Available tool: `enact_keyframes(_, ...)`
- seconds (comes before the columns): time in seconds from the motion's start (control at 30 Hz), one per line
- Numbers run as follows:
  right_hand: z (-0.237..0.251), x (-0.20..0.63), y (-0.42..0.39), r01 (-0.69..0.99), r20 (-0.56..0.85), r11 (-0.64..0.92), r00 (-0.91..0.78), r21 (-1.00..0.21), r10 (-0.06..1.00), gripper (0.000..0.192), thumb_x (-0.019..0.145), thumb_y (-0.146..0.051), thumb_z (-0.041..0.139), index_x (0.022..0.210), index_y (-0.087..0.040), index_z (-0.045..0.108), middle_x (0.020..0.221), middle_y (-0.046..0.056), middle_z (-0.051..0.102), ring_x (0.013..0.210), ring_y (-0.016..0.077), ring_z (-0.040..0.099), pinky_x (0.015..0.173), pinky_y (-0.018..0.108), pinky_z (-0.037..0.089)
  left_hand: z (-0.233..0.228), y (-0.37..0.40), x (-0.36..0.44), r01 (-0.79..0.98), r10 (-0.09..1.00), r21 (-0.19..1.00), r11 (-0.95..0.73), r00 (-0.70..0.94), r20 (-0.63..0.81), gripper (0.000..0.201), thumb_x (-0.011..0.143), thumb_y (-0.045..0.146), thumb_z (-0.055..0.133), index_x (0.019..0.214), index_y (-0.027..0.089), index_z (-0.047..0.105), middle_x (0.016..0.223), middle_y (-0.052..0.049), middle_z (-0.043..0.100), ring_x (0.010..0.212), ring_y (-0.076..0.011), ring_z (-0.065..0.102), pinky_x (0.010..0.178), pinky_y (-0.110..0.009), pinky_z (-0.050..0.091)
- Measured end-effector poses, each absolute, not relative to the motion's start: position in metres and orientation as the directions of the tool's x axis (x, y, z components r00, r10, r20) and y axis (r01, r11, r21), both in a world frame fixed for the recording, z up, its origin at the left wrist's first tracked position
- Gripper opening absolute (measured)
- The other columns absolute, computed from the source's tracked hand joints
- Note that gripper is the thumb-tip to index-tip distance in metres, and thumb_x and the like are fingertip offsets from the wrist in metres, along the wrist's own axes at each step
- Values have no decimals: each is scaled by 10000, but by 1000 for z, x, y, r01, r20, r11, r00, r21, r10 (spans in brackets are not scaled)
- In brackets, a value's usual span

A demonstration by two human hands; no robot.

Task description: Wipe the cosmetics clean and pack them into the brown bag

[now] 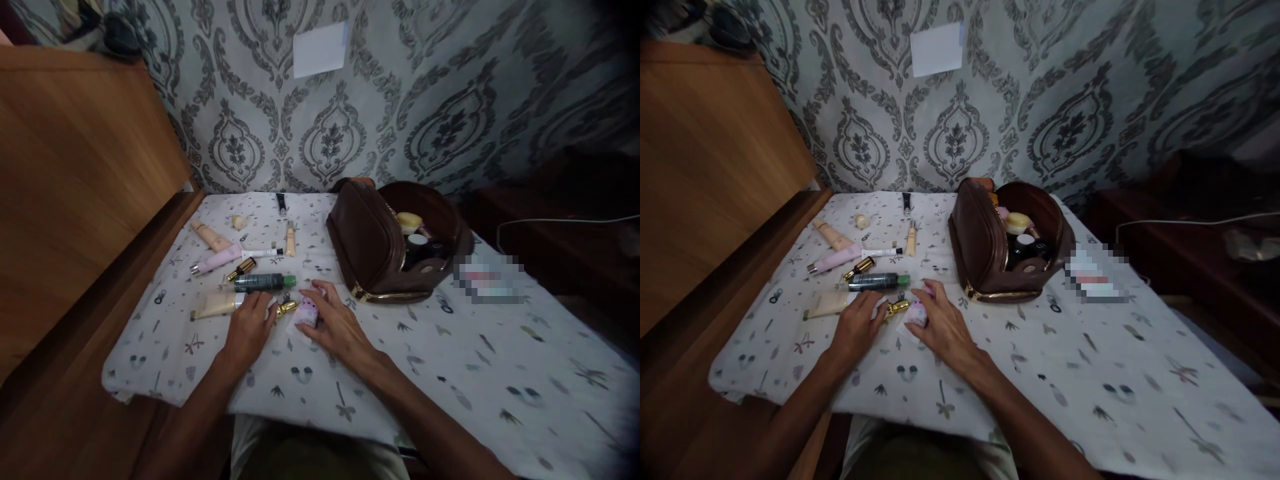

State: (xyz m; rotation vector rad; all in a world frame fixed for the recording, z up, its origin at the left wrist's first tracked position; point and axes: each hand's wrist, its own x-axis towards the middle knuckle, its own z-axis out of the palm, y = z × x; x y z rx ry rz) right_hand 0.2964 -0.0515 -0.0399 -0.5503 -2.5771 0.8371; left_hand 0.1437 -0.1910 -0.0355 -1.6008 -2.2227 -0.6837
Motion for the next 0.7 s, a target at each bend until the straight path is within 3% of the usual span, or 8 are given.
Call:
enact_keyframes(0.2, -50, 294, -48, 183, 306, 714, -811, -676, 498, 403, 850, -213, 604, 1252, -211, 575, 1466, 137, 349, 1087, 250, 609, 966, 431, 535, -29, -193, 144, 951, 792, 213, 226, -306, 527, 116, 955, 201, 500, 899, 188, 601, 856, -51, 641, 828, -207, 602, 738, -310, 487)
enact_keyframes(0.37, -51, 293, -49, 115, 341, 718, -821, -686, 457, 379, 880, -211, 559, 1258, -208, 572, 1379, 133, 442, 1235, 275, 531, 1042, 454, 480, -12, -183, 131, 948, 789, 100, 302, -307, 533, 205, 939, 178, 514, 1116, 180, 619, 1047, -91, 679, 1004, -265, 597, 792, -353, 509)
enact_keyframes(0.5, -51, 293, -49, 82, 376, 712, -804, -697, 460, 357, 879, -188, 551, 1234, -189, 585, 1345, 148, 489, 1254, 280, 507, 1060, 472, 456, 4, -169, 118, 956, 902, -41, 290, -259, 344, 360, 873, 121, 569, 1230, 160, 584, 1191, -135, 664, 1175, -315, 559, 865, -398, 523)
enact_keyframes(0.6, -52, 292, -50, 76, 418, 713, -765, -697, 490, 334, 880, -187, 551, 1210, -205, 602, 1316, 137, 531, 1237, 277, 514, 1055, 478, 454, 13, -160, 110, 963, 952, -44, 268, -257, 166, 365, 842, 89, 572, 1195, 174, 604, 1149, -138, 688, 1137, -305, 601, 842, -398, 535)
enact_keyframes(0.7, -51, 293, -50, 55, 477, 710, -704, -702, 526, 347, 885, -192, 552, 1231, -205, 586, 1276, 138, 563, 1226, 273, 520, 1057, 482, 450, 17, -155, 103, 962, 958, -23, 271, -268, 99, 361, 843, 100, 552, 1192, 172, 611, 1194, -151, 679, 1141, -317, 609, 793, -404, 545)
